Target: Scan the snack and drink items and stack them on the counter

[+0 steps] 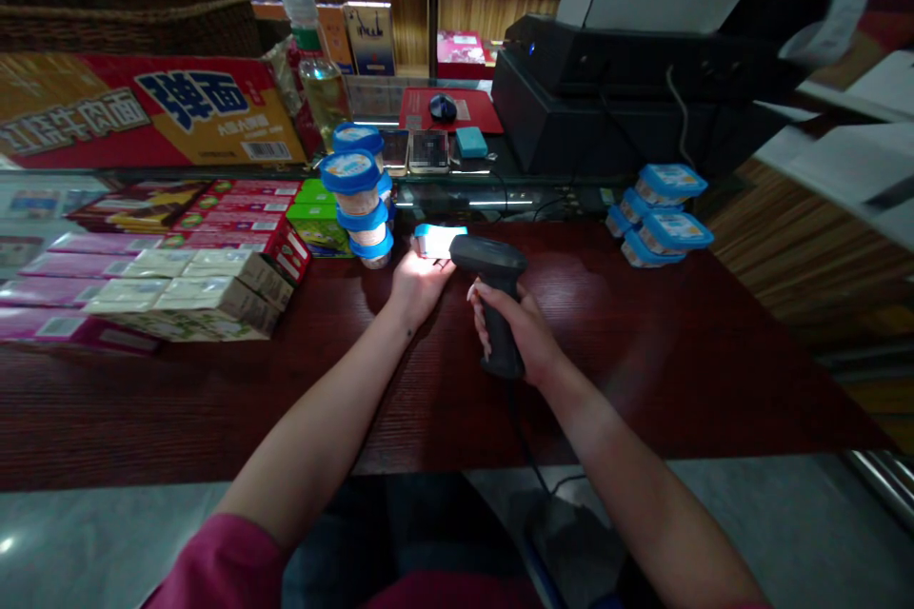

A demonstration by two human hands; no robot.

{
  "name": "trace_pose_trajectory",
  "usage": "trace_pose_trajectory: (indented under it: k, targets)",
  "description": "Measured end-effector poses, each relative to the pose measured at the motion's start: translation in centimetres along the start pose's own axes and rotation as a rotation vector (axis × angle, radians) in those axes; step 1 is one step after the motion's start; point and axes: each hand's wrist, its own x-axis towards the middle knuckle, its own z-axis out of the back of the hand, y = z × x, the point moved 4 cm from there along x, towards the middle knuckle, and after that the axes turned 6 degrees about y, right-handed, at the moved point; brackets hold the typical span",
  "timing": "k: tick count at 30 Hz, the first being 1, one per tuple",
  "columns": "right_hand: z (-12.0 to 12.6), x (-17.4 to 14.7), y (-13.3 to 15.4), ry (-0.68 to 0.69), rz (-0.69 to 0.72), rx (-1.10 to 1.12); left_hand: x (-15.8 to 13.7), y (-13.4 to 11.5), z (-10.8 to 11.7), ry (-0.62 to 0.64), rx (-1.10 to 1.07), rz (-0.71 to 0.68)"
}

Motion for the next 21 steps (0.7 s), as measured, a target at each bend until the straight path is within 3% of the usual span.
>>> trace_pose_trajectory:
  k: [7,11,16,19,21]
  targets:
    - [0.5,0.2,0.4,0.012,0.036,0.019,-0.8,-0.2,0.0,-0.042,-0.002,0.014]
    - [2.2,1.1,1.0,0.037,0.082,0.075,-1.3,-0.4,0.1,-0.035,0.044,0.018]
    - [7.6,1.3,1.5,0.031,0.113,0.132,-2.3,-0.2,-0.2,0.081,0.351,-0.04]
    - [12.1,-0.8,2.1,-0.007,0.14,0.119,-3.1,0.6,-0.7,0.233,0.619,-0.034]
    - [15.1,-3.0,2.5,-0.045,0.15,0.104,-3.4,0.8,-1.2,0.314,0.881,-0.103]
